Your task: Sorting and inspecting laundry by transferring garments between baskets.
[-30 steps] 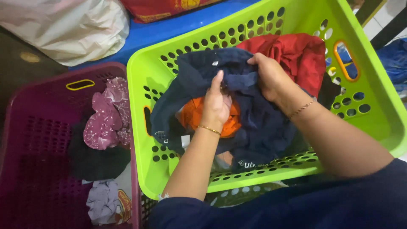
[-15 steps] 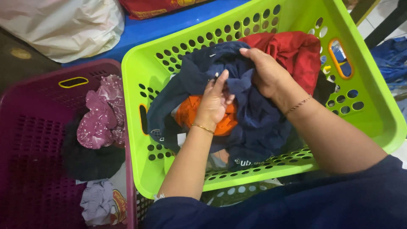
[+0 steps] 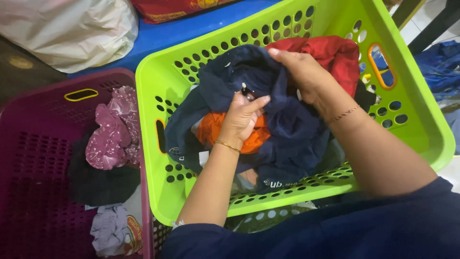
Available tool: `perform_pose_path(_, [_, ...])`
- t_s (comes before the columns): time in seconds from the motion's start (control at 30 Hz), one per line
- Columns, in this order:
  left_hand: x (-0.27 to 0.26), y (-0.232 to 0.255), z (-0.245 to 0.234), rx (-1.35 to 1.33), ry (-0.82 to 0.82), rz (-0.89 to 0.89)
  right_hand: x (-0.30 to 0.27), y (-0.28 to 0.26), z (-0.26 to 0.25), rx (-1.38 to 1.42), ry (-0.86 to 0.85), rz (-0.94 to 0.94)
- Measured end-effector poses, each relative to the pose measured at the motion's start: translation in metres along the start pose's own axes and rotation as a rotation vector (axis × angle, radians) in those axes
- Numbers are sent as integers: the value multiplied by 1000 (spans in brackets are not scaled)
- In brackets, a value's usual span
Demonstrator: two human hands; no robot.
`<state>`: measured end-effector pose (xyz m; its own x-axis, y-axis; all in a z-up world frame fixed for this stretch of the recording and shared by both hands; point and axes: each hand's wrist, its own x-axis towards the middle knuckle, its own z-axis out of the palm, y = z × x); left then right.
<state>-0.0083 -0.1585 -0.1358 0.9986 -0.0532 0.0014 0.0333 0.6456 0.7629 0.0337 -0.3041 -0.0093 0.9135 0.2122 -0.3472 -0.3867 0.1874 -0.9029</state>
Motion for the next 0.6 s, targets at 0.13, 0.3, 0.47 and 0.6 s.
perform_pose_path(0.13, [-4,10,7,20,18,-28,32,18,-31,-186,-61,-40])
perform_pose_path(0.3, [-11,19,19,72,-51,-132,41,24,-45,79,-234,-76])
perform_pose_path(0.47, [-11,22,21,-60,-11,-78,43,23,-42,108,-179,-39])
perform_pose_path(0.6, [-13,29,21,-134,-26,4,38,19,-38,173,-71,50])
